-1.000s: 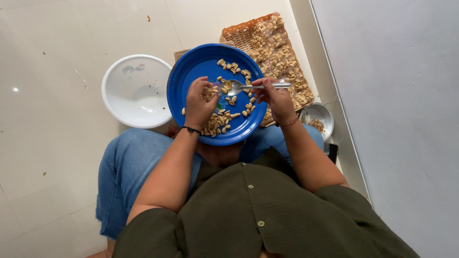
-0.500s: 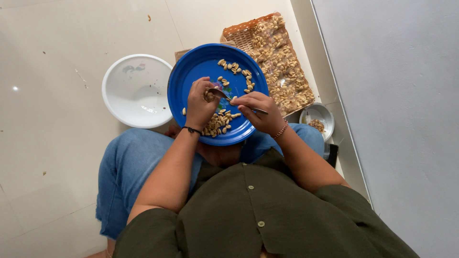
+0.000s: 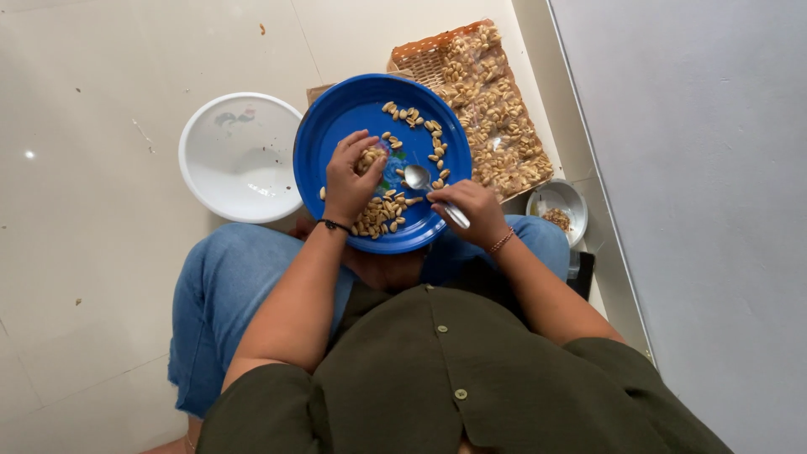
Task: A person sits on the floor and meticulously sorts small seeds on a blue plate, removing unwanted particles and placing the cleaned seeds into a bowl.
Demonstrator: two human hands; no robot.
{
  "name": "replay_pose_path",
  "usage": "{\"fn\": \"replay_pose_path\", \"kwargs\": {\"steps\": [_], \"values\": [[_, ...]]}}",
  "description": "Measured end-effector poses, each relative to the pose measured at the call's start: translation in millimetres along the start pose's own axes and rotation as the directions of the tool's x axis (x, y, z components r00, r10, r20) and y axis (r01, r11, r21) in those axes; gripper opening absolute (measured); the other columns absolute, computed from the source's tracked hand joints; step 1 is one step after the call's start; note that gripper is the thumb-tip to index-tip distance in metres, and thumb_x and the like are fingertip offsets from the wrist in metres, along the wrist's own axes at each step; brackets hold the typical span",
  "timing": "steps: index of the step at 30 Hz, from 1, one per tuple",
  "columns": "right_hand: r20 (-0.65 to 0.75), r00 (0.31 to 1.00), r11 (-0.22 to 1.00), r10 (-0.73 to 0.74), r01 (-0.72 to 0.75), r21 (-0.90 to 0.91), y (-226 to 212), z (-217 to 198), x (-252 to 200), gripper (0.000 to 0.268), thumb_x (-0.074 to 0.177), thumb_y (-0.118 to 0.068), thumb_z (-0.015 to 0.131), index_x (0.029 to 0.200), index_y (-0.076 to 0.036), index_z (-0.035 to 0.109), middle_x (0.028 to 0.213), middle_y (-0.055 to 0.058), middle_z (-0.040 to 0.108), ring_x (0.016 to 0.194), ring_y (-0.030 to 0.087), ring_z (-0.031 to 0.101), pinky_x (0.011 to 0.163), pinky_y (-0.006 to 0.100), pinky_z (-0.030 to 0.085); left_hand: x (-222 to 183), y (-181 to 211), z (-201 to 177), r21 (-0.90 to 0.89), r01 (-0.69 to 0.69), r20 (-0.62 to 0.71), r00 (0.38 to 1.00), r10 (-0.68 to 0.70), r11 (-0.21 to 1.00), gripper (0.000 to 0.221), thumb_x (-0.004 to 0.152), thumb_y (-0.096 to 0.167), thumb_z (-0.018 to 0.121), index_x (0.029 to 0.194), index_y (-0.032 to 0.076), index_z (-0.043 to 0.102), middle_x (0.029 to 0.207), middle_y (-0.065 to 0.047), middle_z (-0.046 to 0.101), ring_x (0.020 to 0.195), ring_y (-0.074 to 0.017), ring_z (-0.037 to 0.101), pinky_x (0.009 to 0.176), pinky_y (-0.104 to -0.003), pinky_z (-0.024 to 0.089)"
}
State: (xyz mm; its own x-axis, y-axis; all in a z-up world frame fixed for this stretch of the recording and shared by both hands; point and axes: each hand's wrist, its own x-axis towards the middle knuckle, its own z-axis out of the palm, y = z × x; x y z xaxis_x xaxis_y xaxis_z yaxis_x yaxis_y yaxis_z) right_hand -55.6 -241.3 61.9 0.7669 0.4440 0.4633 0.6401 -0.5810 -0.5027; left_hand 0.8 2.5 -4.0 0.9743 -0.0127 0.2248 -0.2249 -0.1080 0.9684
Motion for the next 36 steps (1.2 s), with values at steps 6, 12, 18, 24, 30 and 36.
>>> {"fn": "replay_pose_path", "kwargs": {"steps": [6, 12, 18, 24, 30, 36], "values": [[0.194, 0.981, 0.992, 0.009, 0.015, -0.122, 13.3, 11.4, -29.4, 0.028, 0.102, -0.013, 0.057, 0.124, -0.021, 0.072, 0.099, 0.003, 0.076, 0.094, 0.026, 0.072, 0.072, 0.037, 0.053, -5.7, -0.4, 4.5, -0.097, 0.017, -0.029, 0.999, -0.02, 0.995, 0.031, 0.104, 0.017, 0.069, 0.134, 0.014, 0.064, 0.121, -0.017, 0.069, 0.106, -0.0388, 0.07, 0.085, -0.051, 0.06], [0.219, 0.974, 0.963, -0.066, 0.12, -0.243, 20.2, 18.2, -34.2, 0.021, 0.098, -0.015, 0.06, 0.106, -0.026, 0.076, 0.105, -0.004, 0.075, 0.098, 0.022, 0.07, 0.075, 0.035, 0.049, -8.8, -11.1, 2.2, -0.246, 0.03, 0.017, 0.999, -0.027, 0.969, 0.021, 0.112, 0.019, 0.052, 0.122, 0.008, 0.067, 0.103, -0.017, 0.073, 0.067, -0.0226, 0.072, 0.059, -0.034, 0.063], [0.045, 0.987, 0.988, 0.152, -0.153, 0.034, 7.5, 11.5, -16.9, 0.029, 0.097, -0.021, 0.07, 0.125, -0.022, 0.074, 0.114, 0.004, 0.075, 0.104, 0.029, 0.071, 0.083, 0.039, 0.057, -13.5, 4.3, 8.2, -0.233, -0.023, 0.049, 0.998, 0.035, 0.972, 0.026, 0.111, 0.019, 0.053, 0.121, 0.007, 0.073, 0.101, -0.011, 0.076, 0.052, -0.0171, 0.066, 0.047, -0.03, 0.057], [-0.111, 0.943, 0.887, 0.314, -0.249, 0.389, 9.2, 39.5, -9.9, 0.032, 0.092, -0.017, 0.08, 0.123, -0.014, 0.076, 0.106, 0.003, 0.075, 0.089, 0.019, 0.073, 0.071, 0.028, 0.06, -31.3, 1.2, 23.0, -0.028, 0.023, 0.159, 0.987, -0.018, 0.999, 0.017, 0.103, 0.028, 0.068, 0.114, 0.016, 0.067, 0.076, -0.009, 0.072, 0.062, -0.0227, 0.068, 0.058, -0.036, 0.052], [-0.109, 0.96, 0.883, 0.259, -0.189, 0.43, 12.5, 49.0, -26.7, 0.028, 0.089, -0.013, 0.082, 0.116, -0.01, 0.076, 0.1, 0.009, 0.075, 0.077, 0.023, 0.073, 0.065, 0.034, 0.06, -39.2, 11.0, 22.9, 0.042, 0.025, 0.271, 0.962, -0.036, 0.999, 0.011, 0.1, 0.029, 0.071, 0.106, 0.02, 0.072, 0.063, -0.007, 0.064, 0.06, -0.0215, 0.063, 0.058, -0.035, 0.048], [-0.155, 0.97, 0.914, 0.188, -0.115, 0.389, 14.7, 46.0, -22.9, 0.015, 0.09, -0.008, 0.08, 0.105, -0.008, 0.078, 0.098, 0.008, 0.074, 0.073, 0.021, 0.072, 0.061, 0.03, 0.059, -46.6, 11.9, 24.5, 0.072, -0.026, 0.3, 0.954, 0.003, 0.997, 0.013, 0.096, 0.023, 0.074, 0.107, 0.016, 0.073, 0.078, -0.014, 0.071, 0.076, -0.0344, 0.071, 0.069, -0.041, 0.055]]}}
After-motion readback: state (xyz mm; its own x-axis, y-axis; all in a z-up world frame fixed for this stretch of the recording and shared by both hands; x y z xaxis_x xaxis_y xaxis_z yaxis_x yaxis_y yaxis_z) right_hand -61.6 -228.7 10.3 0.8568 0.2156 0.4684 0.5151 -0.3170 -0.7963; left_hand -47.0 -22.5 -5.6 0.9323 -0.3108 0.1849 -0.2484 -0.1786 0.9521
